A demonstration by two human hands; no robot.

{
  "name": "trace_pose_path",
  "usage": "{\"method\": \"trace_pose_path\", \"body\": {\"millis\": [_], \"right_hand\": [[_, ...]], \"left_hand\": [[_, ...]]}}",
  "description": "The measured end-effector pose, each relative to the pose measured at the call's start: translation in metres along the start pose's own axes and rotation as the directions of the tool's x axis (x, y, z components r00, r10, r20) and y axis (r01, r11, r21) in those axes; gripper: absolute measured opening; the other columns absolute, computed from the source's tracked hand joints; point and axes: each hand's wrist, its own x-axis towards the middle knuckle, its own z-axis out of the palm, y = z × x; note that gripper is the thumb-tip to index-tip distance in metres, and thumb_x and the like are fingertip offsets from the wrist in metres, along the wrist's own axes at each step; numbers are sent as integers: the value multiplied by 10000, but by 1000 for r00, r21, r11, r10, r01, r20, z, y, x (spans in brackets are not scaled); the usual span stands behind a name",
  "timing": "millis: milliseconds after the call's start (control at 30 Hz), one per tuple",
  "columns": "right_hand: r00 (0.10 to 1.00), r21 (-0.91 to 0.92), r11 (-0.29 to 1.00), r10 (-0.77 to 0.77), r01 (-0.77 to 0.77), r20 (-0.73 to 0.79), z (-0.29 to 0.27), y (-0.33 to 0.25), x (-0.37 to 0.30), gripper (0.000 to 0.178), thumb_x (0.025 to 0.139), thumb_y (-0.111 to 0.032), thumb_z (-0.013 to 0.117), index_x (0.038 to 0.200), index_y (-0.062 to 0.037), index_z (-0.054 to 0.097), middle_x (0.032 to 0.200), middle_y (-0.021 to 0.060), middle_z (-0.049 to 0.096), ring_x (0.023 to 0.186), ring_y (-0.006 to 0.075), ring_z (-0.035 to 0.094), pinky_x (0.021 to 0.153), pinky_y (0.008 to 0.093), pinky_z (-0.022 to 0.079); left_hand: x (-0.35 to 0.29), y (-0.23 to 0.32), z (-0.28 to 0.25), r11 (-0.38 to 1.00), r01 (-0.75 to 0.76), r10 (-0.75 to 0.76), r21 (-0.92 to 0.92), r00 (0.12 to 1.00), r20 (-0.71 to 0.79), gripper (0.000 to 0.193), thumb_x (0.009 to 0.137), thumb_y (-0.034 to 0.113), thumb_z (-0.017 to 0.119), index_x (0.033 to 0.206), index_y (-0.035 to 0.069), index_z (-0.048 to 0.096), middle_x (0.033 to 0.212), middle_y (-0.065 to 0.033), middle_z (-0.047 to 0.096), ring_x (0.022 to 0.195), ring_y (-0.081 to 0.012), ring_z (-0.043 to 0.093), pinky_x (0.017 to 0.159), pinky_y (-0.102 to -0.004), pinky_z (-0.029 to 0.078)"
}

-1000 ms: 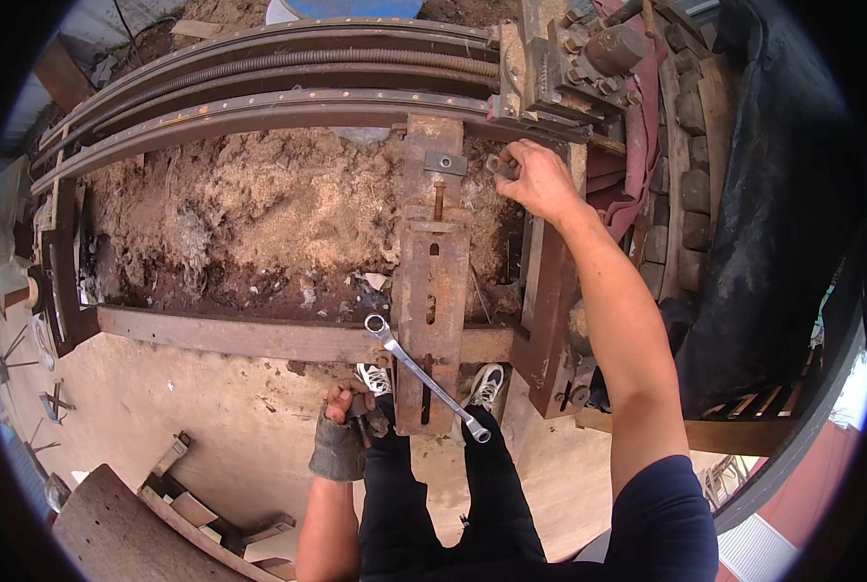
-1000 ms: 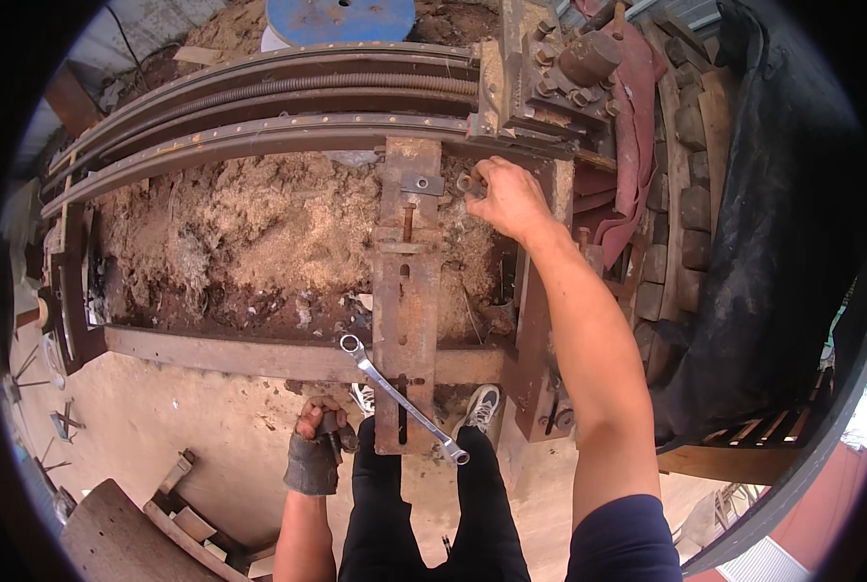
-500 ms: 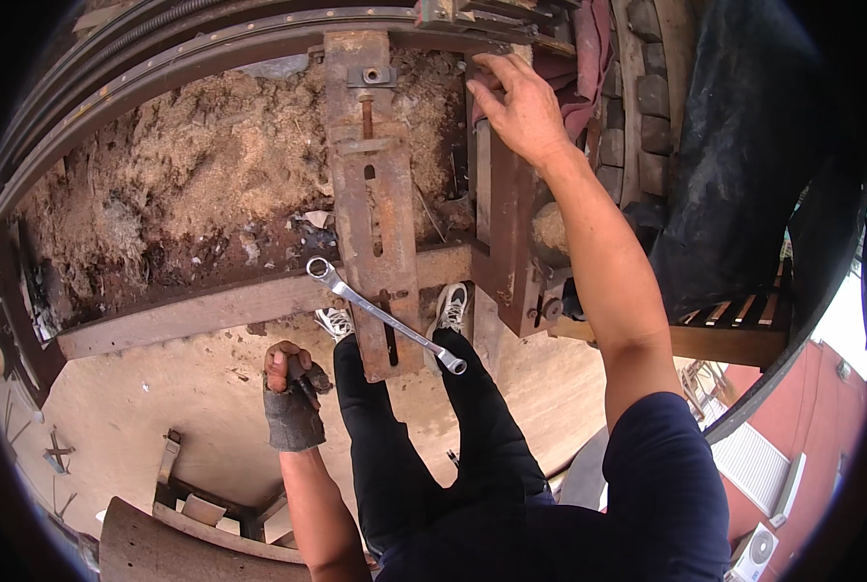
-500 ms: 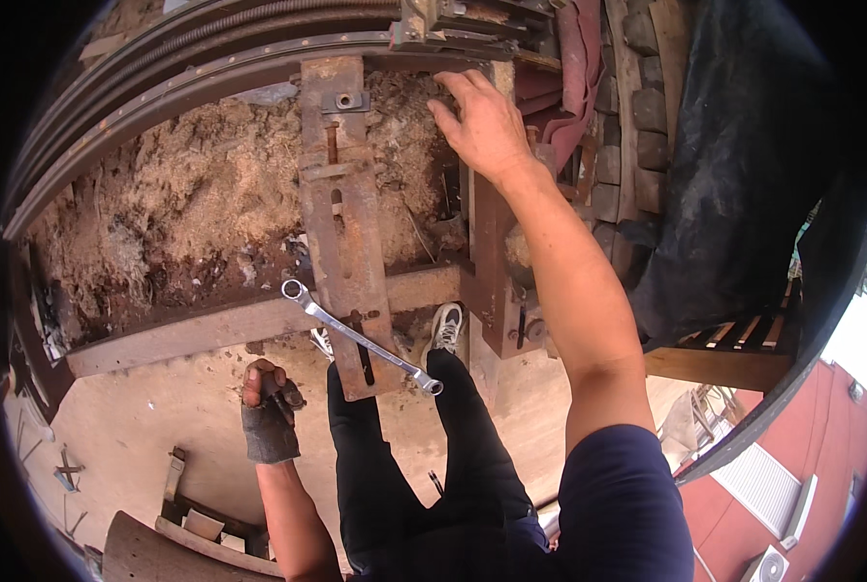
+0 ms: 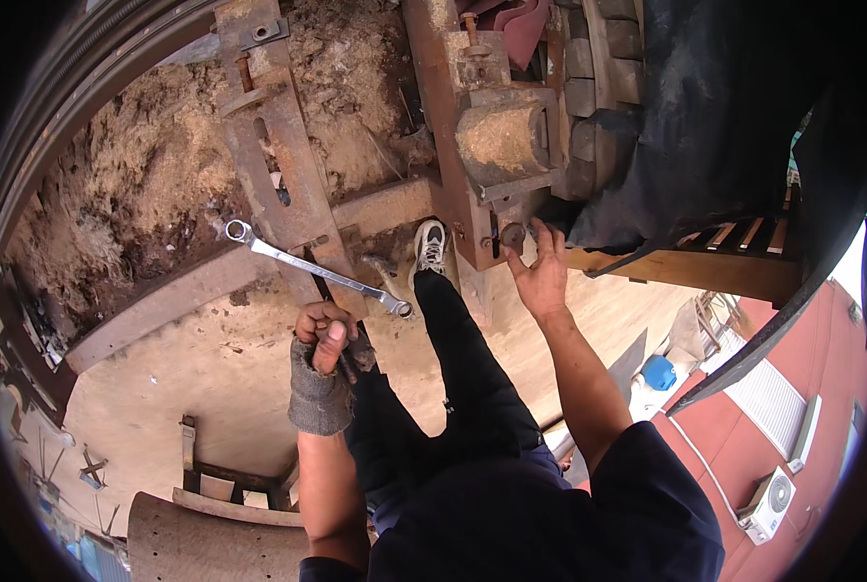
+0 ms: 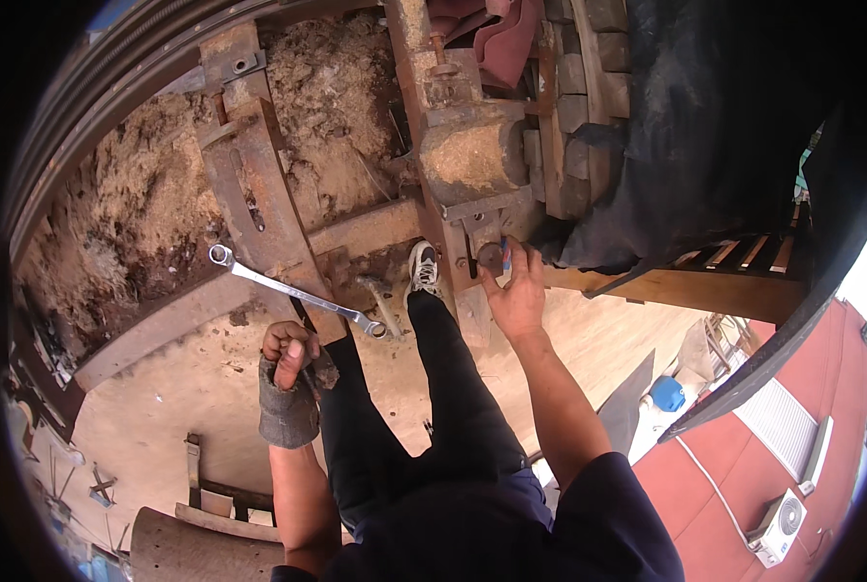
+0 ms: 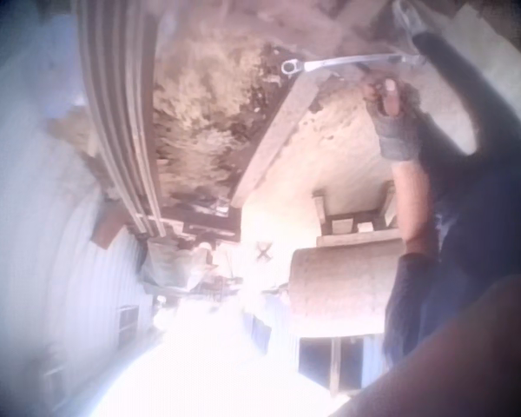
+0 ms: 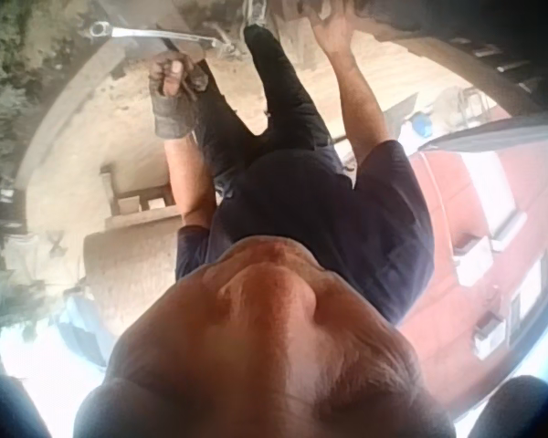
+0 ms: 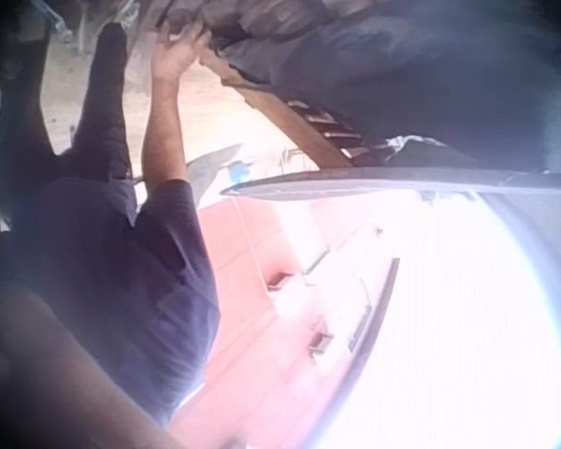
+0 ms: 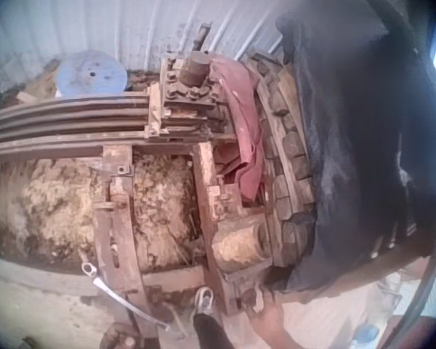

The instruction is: The person uses a cordless impact wrench and a combination wrench to loosen and remove bolts from a metal bracket on a large piece of machinery. They then reposition the bracket and tighten the bolts to secure it in place.

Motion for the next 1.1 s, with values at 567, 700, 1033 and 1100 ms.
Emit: {"method": "trace_pose_path", "body": {"millis": [567, 700, 1033, 1100], "right_hand": [[971, 147, 989, 64, -30, -230, 37, -40, 52, 558, 708, -331, 899, 1018, 81, 688, 1015, 200, 601, 795, 321, 660, 724, 425, 544], [973, 340, 940, 71, 8, -221, 38, -20, 57, 552, 693, -287, 913, 1010, 110, 696, 994, 224, 651, 829, 318, 676, 773, 395, 545], [990, 297, 955, 38, 4, -135, 29, -2, 62, 512, 701, -226, 862, 1062, 88, 681, 1030, 236, 685, 950, 380, 666, 880, 410, 520], [979, 220, 971, -48, 92, -200, 29, -2, 62, 519, 699, -226, 858, 1068, 87, 669, 1035, 246, 682, 961, 407, 659, 880, 420, 518]], "left_hand": [[-26, -45, 30, 988, 147, -149, -42, 987, -60, 199, 977, 264, 639, 1076, 103, 576, 855, -60, 590, 649, -91, 532, 422, -205, 428], [-31, -32, 25, 965, 236, -246, -116, 966, -85, 204, 985, 232, 647, 1097, 87, 559, 843, -50, 610, 548, -139, 590, 444, -268, 482], [-35, -45, 6, 982, 158, -166, -107, 983, -76, 234, 965, 280, 654, 1085, 101, 560, 832, -54, 591, 532, -134, 598, 380, -234, 441], [-36, -47, 3, 980, 163, -173, -114, 981, -83, 237, 965, 280, 655, 1087, 100, 560, 832, -53, 591, 531, -134, 597, 378, -236, 442]]}}
